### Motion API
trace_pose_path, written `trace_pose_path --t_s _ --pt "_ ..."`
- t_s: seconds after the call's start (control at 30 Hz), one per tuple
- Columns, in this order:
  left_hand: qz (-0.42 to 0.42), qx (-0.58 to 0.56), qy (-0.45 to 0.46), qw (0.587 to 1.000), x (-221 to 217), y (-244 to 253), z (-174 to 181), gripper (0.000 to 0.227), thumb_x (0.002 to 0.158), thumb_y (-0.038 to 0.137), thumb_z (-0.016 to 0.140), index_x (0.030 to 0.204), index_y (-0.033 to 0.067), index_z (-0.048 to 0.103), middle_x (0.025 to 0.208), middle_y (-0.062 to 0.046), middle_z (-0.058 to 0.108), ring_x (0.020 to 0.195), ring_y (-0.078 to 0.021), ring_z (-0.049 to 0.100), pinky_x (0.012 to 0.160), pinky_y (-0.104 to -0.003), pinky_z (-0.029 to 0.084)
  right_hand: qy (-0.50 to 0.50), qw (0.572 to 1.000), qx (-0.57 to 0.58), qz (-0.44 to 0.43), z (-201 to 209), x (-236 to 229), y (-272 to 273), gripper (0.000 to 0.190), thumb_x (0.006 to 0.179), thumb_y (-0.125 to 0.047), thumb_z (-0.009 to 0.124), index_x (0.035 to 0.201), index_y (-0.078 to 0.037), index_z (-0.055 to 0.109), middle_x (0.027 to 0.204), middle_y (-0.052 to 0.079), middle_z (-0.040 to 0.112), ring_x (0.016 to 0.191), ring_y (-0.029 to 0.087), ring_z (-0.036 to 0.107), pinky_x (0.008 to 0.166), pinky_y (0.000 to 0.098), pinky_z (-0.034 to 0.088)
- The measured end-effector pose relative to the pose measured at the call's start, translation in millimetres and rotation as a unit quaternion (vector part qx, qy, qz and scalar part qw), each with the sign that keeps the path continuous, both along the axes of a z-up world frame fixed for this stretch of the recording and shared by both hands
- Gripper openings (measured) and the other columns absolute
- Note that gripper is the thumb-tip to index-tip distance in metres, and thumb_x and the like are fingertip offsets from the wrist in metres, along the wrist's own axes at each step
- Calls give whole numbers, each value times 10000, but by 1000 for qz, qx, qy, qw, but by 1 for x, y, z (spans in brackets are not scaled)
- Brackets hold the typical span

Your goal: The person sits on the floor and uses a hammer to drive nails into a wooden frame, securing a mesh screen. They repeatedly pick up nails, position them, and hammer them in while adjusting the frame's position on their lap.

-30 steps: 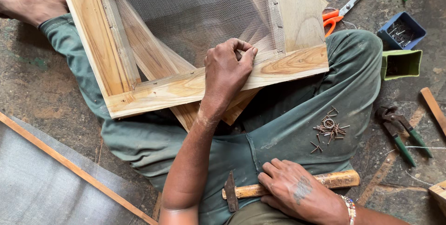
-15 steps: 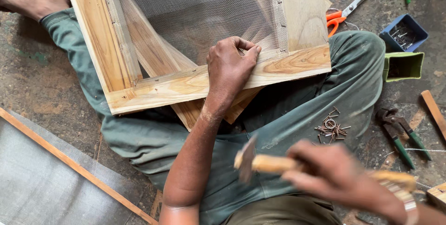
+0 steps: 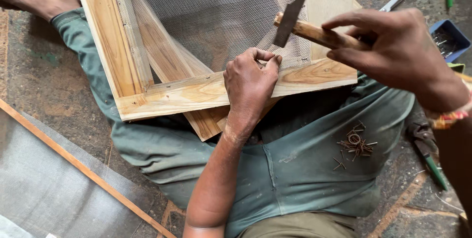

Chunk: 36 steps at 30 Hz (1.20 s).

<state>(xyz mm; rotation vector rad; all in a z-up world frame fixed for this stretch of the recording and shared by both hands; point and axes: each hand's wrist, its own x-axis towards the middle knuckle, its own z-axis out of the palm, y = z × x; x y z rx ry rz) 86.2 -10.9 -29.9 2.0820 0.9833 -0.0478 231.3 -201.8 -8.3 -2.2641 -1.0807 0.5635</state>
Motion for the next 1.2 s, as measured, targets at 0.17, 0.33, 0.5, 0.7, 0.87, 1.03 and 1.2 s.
trace_pose_path --t_s 0.17,0.33,0.5,0.7,0.87,1.03,1.2 --pt "-4 44 -24 999 0 1 -1 185 794 289 768 856 117 791 688 -84 755 728 -283 751 791 -424 552 21 997 -23 70 -5 26 11 477 796 -200 865 1259 -131 768 856 116 780 642 137 712 541 294 551" --pt "11 39 -22 999 -2 1 -8 212 768 307 757 854 119 804 773 -147 754 787 -340 740 779 -437 558 119 992 5 32 -17 38 12 370 782 -180 866 1144 -150 797 798 69 787 652 120 658 579 307 543" --pt "15 44 -38 998 2 1 0 220 769 279 727 866 103 815 814 -188 738 782 -368 726 753 -442 563 148 980 120 50 -18 40 26 350 765 -154 816 1114 -127 793 920 21 829 754 67 755 660 276 617" --pt "3 5 26 1000 4 5 3 197 781 257 760 850 77 800 705 -100 771 672 -222 744 720 -360 559 165 984 -71 -10 -13 38 32 448 722 -243 908 1160 -234 812 853 43 838 685 121 749 630 336 609" --pt "-19 6 32 999 -2 1 -7 183 875 206 712 1026 111 753 745 -86 763 637 -231 725 643 -381 553 202 978 -26 -37 -15 29 20 472 701 -231 901 1163 -225 806 832 37 856 627 130 744 567 328 587" --pt "-92 199 -198 956 -16 -8 -16 148 925 198 723 1038 121 780 907 -71 759 744 -218 718 670 -388 560 183 978 46 -86 -16 4 -5 392 726 -152 853 1115 -141 803 754 42 799 590 100 652 514 299 527" --pt "-96 214 -124 964 -20 -7 -14 113 862 217 753 934 135 783 851 -51 696 838 -267 609 782 -434 450 162 971 76 -158 -18 -23 -27 404 731 -114 833 1132 -101 787 686 37 758 573 63 614 501 270 497"
